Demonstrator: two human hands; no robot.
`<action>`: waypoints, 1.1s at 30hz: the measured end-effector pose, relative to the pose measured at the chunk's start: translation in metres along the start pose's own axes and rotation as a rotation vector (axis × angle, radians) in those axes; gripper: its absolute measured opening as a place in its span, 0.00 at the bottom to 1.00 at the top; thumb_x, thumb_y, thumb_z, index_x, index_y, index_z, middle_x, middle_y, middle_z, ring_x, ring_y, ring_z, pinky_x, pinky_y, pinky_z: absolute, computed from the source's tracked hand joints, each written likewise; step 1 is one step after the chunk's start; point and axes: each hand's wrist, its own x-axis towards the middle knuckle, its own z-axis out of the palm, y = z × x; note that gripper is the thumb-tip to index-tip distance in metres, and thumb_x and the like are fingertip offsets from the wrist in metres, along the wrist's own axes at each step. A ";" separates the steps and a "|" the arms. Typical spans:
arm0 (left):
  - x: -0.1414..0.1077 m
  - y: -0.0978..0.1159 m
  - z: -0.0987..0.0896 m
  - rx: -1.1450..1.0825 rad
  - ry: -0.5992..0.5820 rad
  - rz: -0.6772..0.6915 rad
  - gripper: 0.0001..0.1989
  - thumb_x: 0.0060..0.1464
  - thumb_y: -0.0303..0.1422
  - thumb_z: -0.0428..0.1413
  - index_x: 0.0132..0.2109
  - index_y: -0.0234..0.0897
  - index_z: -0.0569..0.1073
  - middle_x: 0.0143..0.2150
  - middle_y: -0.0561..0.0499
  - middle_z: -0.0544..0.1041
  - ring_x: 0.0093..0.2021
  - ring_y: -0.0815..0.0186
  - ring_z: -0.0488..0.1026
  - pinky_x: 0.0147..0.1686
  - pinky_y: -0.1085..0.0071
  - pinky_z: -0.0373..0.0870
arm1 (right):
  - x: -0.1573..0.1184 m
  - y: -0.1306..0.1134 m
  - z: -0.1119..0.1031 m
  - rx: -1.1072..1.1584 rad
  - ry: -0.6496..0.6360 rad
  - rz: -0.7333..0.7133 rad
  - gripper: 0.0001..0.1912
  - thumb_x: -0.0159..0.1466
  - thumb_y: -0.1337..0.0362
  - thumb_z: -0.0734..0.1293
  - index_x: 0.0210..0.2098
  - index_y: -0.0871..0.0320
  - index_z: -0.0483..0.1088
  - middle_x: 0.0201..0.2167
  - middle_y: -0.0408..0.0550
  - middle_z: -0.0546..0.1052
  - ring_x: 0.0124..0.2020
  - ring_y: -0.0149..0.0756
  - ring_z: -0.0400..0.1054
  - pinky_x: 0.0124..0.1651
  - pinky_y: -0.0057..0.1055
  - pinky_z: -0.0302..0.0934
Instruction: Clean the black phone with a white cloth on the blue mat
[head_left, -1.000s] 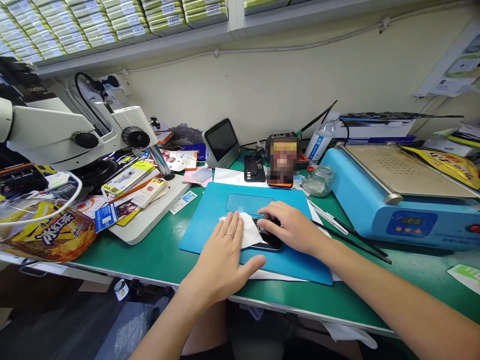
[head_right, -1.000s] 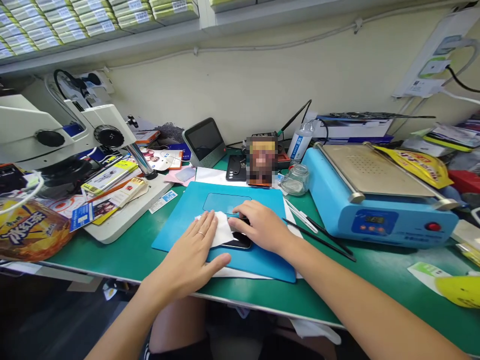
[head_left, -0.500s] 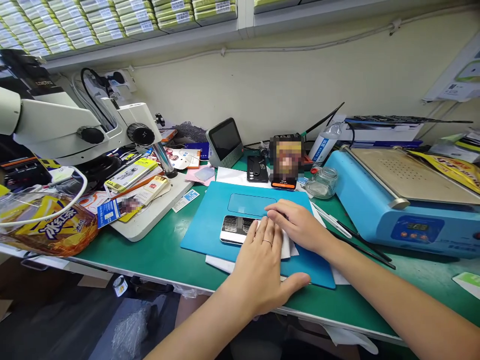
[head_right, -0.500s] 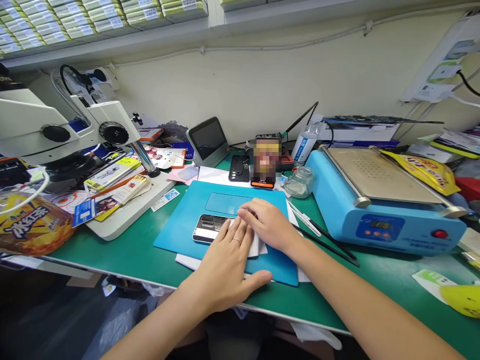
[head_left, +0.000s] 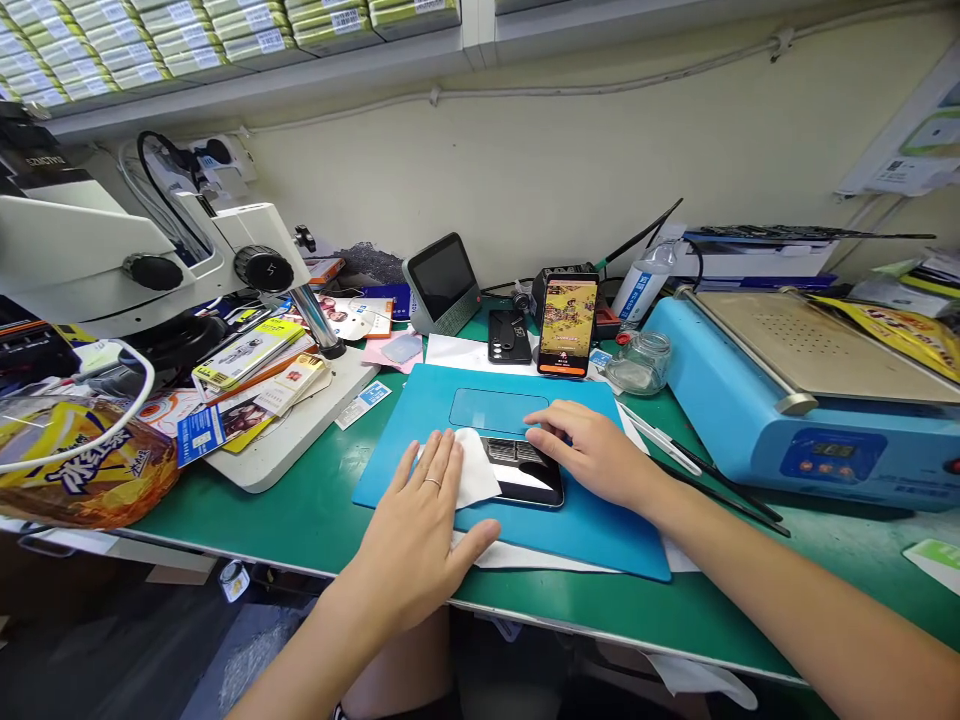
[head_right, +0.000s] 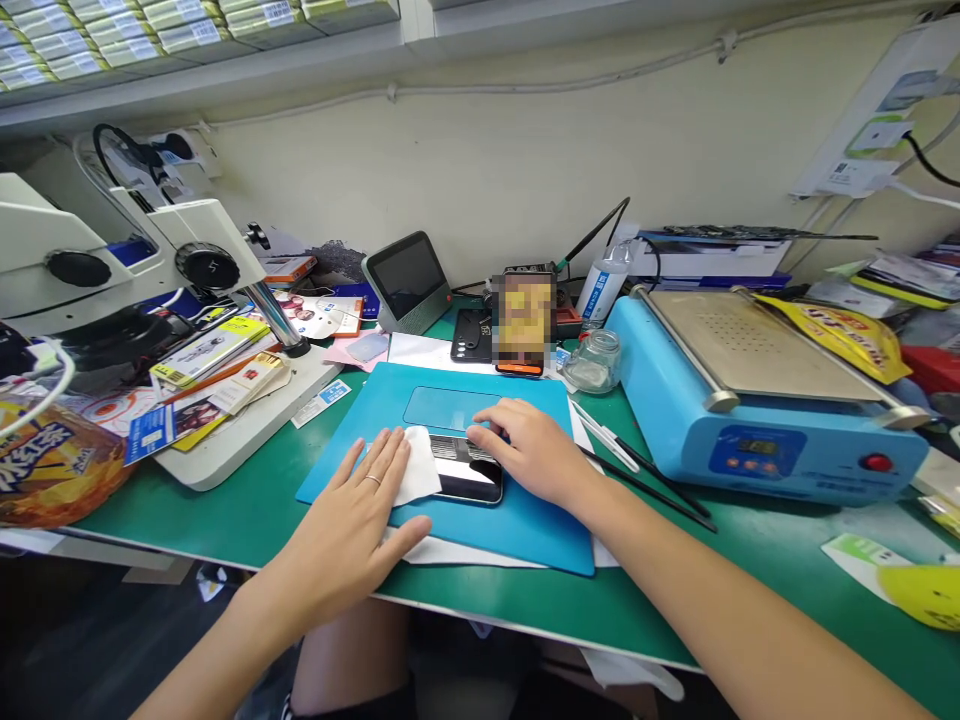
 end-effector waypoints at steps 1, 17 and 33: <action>0.000 0.001 0.001 -0.001 0.001 -0.011 0.43 0.70 0.57 0.39 0.74 0.21 0.53 0.75 0.33 0.51 0.76 0.48 0.46 0.72 0.47 0.50 | 0.000 0.000 0.000 -0.001 -0.001 0.003 0.23 0.72 0.46 0.59 0.47 0.54 0.77 0.40 0.53 0.81 0.44 0.48 0.74 0.48 0.43 0.67; 0.054 0.090 -0.011 -0.282 -0.130 0.057 0.51 0.66 0.62 0.36 0.74 0.15 0.50 0.75 0.30 0.47 0.76 0.47 0.43 0.75 0.53 0.43 | 0.003 0.001 -0.002 -0.002 -0.002 -0.011 0.23 0.72 0.47 0.57 0.48 0.53 0.77 0.43 0.54 0.82 0.47 0.50 0.75 0.51 0.47 0.68; 0.016 0.031 -0.002 -0.093 -0.005 -0.010 0.43 0.71 0.55 0.36 0.73 0.19 0.55 0.75 0.31 0.50 0.76 0.47 0.45 0.74 0.47 0.46 | 0.010 0.031 -0.022 -0.178 0.251 0.247 0.10 0.61 0.56 0.65 0.30 0.50 0.59 0.27 0.43 0.72 0.28 0.40 0.67 0.31 0.35 0.57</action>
